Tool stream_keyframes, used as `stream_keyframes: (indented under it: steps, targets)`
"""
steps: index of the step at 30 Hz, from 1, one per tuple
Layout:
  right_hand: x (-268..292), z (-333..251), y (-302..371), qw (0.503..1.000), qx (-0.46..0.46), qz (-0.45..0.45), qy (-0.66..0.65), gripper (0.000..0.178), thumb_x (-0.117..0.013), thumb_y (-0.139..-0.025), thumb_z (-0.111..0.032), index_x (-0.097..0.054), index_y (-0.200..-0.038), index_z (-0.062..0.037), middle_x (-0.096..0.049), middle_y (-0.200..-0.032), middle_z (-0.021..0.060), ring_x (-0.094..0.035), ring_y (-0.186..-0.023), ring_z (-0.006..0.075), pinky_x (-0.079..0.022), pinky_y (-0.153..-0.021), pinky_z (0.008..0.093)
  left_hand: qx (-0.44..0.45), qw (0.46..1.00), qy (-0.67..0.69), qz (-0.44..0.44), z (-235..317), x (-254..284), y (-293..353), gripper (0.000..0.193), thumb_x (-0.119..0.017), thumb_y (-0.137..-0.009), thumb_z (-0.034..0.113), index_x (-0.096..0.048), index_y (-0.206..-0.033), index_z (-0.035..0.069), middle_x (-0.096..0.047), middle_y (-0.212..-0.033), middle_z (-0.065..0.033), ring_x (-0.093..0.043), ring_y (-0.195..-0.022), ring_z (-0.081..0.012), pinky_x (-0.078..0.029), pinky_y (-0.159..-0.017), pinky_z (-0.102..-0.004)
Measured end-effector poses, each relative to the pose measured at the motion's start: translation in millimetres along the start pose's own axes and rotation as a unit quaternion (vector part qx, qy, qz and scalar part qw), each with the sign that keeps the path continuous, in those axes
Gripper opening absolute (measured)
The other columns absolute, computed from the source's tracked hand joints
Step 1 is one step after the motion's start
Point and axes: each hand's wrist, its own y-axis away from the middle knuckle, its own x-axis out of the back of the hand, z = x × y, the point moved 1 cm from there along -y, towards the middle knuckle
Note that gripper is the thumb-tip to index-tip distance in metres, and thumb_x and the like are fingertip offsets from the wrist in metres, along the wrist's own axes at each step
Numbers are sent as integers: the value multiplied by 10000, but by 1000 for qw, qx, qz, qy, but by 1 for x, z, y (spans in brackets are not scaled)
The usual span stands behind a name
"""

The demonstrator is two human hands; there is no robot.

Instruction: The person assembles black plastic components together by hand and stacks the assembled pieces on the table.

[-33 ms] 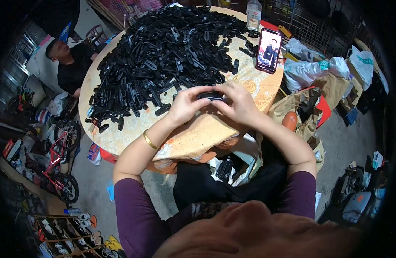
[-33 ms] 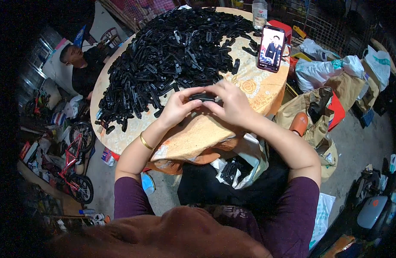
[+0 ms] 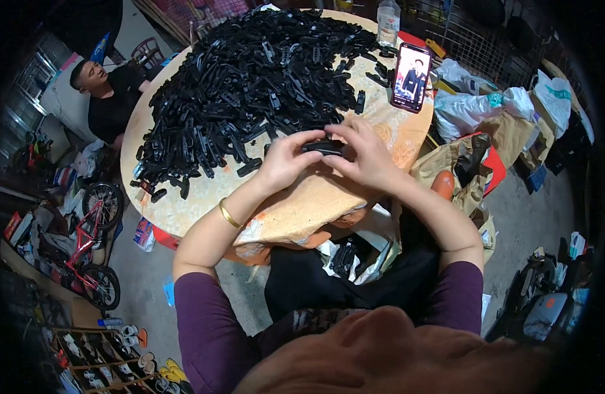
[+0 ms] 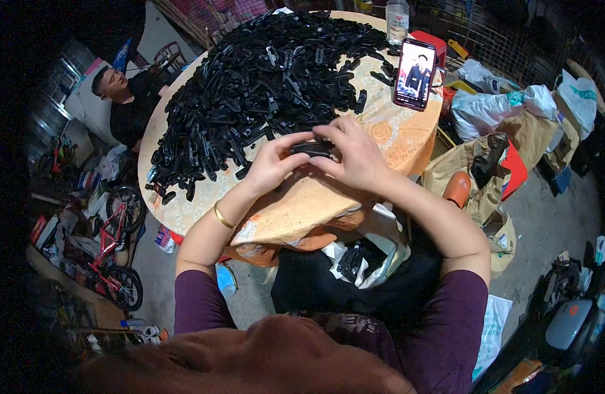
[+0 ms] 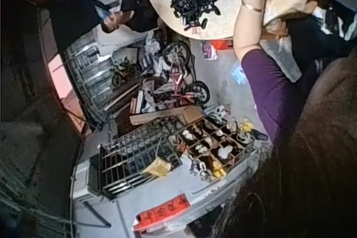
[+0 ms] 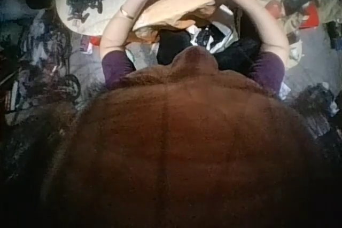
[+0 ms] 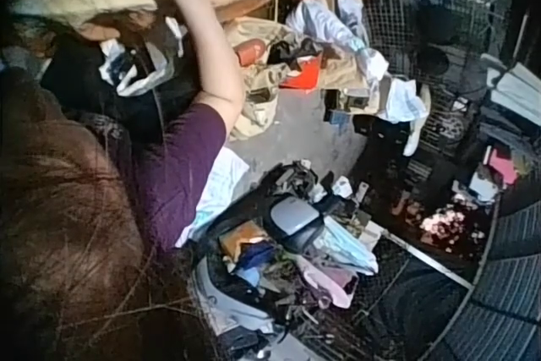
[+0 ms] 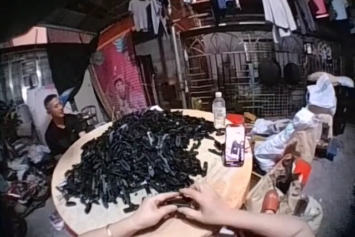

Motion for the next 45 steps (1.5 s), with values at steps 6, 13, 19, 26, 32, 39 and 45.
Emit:
stream_keyframes:
  steps: [6,13,19,26,32,39,45]
  targets:
    - [5,9,3,977,-97,-160,-107,371,-695,-728,-228,-616,-1014,-5,-643,-828,187,-634,-733,307,-499,-657,349,-96,987,-130,10,5,-4,6,403,-595,-797,23,-512,-1190,-7,-628,-1018,-124,-602,-862,-131,-495,-756,-260]
    - [15,1,1,979,-104,-123,-121,287,-707,-711,-221,-669,-919,-26,-650,-818,166,-633,-708,286,-490,-638,343,-220,930,-295,9,7,-3,9,425,-623,-789,87,-512,-1187,-12,-612,-1056,-123,-596,-931,-180,-474,-824,-311]
    - [45,-3,-6,838,-178,-490,-161,289,-717,-725,-164,-656,-965,-15,-666,-833,101,-599,-712,108,-476,-634,261,-124,968,-219,-2,4,24,-11,282,-657,-749,139,-622,-983,-14,-593,-945,-129,-579,-860,-223,-459,-783,-313]
    - [32,-13,2,768,-89,-612,-164,247,-668,-771,-267,-662,-843,-31,-652,-836,104,-619,-749,225,-469,-666,318,-59,770,-598,214,-29,80,-17,231,-670,-699,117,-643,-899,6,-539,-938,-142,-478,-933,-310,-434,-809,-375]
    - [11,21,1,986,-19,-145,73,184,-571,-786,-93,-622,-945,-17,-612,-923,141,-581,-833,318,-475,-746,388,-39,734,-647,202,-32,71,-19,157,-653,-688,98,-610,-813,13,-539,-886,-137,-481,-935,-313,-433,-754,-397]
    - [1,55,-4,992,15,-35,117,216,-602,-768,-95,-606,-976,-37,-579,-997,128,-538,-930,302,-455,-795,380,-158,807,-496,277,-9,54,-16,130,-600,-775,98,-545,-843,2,-601,-759,-163,-585,-739,-313,-442,-693,-416]
    - [-16,43,-7,988,54,-86,114,226,-647,-753,-204,-634,-921,-53,-559,-889,107,-530,-836,264,-448,-746,353,-48,983,-51,168,-7,34,-15,154,-564,-872,145,-529,-958,22,-535,-706,-1,-507,-559,-65,-433,-503,-199]
